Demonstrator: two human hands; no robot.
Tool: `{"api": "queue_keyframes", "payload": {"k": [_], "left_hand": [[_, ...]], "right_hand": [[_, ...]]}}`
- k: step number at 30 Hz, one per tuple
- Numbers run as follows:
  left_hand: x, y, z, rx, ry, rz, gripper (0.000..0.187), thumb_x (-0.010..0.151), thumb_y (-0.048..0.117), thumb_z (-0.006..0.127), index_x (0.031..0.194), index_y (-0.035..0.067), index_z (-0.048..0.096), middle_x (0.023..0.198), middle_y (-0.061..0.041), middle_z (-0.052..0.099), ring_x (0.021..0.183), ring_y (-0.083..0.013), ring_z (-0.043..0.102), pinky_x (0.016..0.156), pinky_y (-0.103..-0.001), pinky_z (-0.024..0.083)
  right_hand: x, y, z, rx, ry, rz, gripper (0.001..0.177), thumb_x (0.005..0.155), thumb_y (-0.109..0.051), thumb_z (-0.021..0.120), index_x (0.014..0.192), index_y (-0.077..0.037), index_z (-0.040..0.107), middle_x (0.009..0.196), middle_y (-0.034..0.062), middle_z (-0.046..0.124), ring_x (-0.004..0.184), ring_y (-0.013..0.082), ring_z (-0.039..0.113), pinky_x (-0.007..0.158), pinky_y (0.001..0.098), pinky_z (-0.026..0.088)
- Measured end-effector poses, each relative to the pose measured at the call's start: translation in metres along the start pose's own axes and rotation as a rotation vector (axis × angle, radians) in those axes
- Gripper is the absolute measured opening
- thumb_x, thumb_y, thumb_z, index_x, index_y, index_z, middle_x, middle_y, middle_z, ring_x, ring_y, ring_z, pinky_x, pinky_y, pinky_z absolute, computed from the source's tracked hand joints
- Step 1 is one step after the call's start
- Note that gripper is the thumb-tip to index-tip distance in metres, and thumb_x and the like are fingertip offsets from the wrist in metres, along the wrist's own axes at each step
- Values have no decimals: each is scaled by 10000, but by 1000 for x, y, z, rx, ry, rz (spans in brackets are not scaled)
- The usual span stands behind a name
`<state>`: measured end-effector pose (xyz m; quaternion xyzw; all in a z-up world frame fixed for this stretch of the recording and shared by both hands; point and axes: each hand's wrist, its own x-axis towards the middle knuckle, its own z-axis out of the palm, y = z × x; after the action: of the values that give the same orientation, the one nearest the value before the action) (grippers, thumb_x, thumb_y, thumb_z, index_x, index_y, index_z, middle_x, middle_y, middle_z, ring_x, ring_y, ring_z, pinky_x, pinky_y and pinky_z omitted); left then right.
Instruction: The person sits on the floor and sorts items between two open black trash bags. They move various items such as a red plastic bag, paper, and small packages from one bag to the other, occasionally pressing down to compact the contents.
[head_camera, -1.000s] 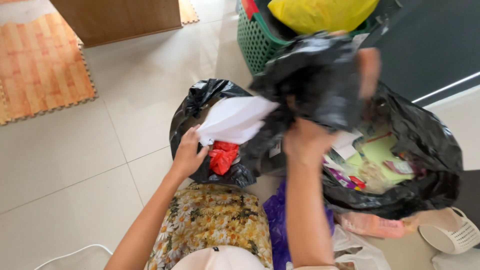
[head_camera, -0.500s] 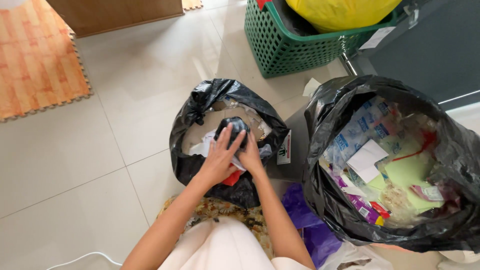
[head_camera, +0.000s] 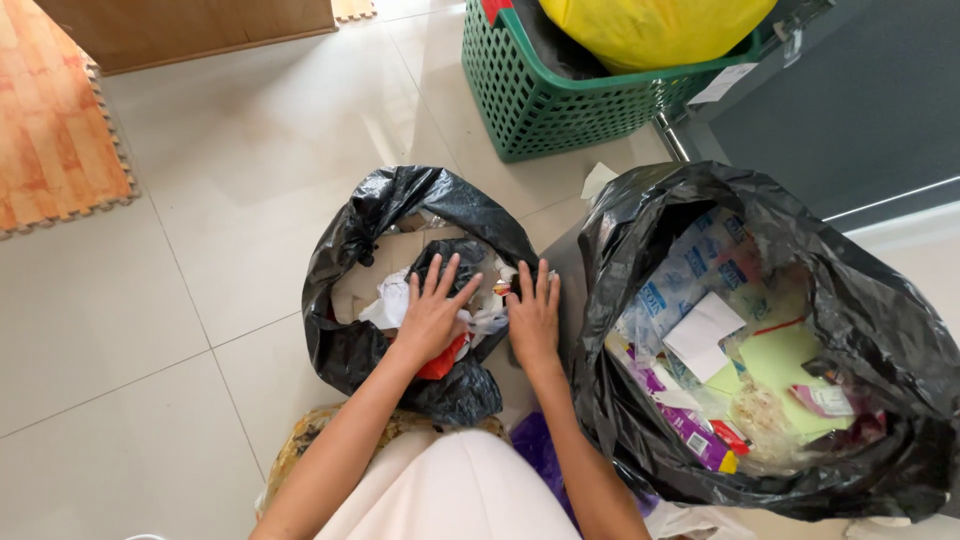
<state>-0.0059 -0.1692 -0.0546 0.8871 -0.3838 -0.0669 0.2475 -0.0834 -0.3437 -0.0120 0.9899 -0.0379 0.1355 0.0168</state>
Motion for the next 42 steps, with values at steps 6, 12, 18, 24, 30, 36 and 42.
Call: {"api": "queue_keyframes", "payload": {"k": [6,12,18,24,30,36,42], "left_hand": [[17,-4,51,103,-2,232,667,828,208,726,1467,206,535,1672,-103,299,1550,-357,208,1221,-570,241],[39,-40,146,208,49,204,469,939,200,542,1392,277,636,1602,-80,382,1556,-333,228,1221,-562,250],[54,-14,132,170,9,194,449,865,227,620,1311,236,666,1578,-121,418,1525,-366,211,1179,-605,223],[20,-10,8,-344,-42,313,480,826,50,664,1290,169,692,1485,-113,565,1452,-381,374,1162,-655,220],[-104,-31,-73,-290,8,-9,331,931,239,644,1252,163,668,1349,-52,637,1361,-303,518,1160,-536,401],[-172,-46,-107,338,-42,-175,454,769,396,791,1154,173,699,1495,-132,498,1524,-376,194,1163,-730,85],[-154,-78,-117,-58,382,-418,431,826,256,779,1237,180,675,1595,-198,351,1422,-452,342,1049,-641,358]], "right_hand": [[-29,-7,-28,411,48,6,270,688,132,636,895,-39,648,1325,82,630,1365,366,503,1128,532,393],[-33,-11,-44,472,78,7,286,636,159,607,855,-21,639,1274,97,649,1347,363,519,1149,547,385],[-28,-5,-42,429,-10,108,314,655,162,615,902,-29,647,1350,106,615,1392,356,484,1152,496,374],[-33,-7,-47,333,-81,83,341,658,93,681,941,-95,704,1430,123,555,1394,398,427,1152,537,312],[-46,-32,-77,506,-85,-42,513,771,114,612,1221,-119,690,1527,150,485,1420,415,425,1148,525,345],[-30,-92,-47,809,-47,-149,507,910,-66,657,1404,-146,577,1641,188,363,1444,446,435,1162,492,404],[6,-142,33,510,-197,-3,877,860,-527,788,1585,-271,367,1700,177,112,1537,490,104,1106,779,171]]}}
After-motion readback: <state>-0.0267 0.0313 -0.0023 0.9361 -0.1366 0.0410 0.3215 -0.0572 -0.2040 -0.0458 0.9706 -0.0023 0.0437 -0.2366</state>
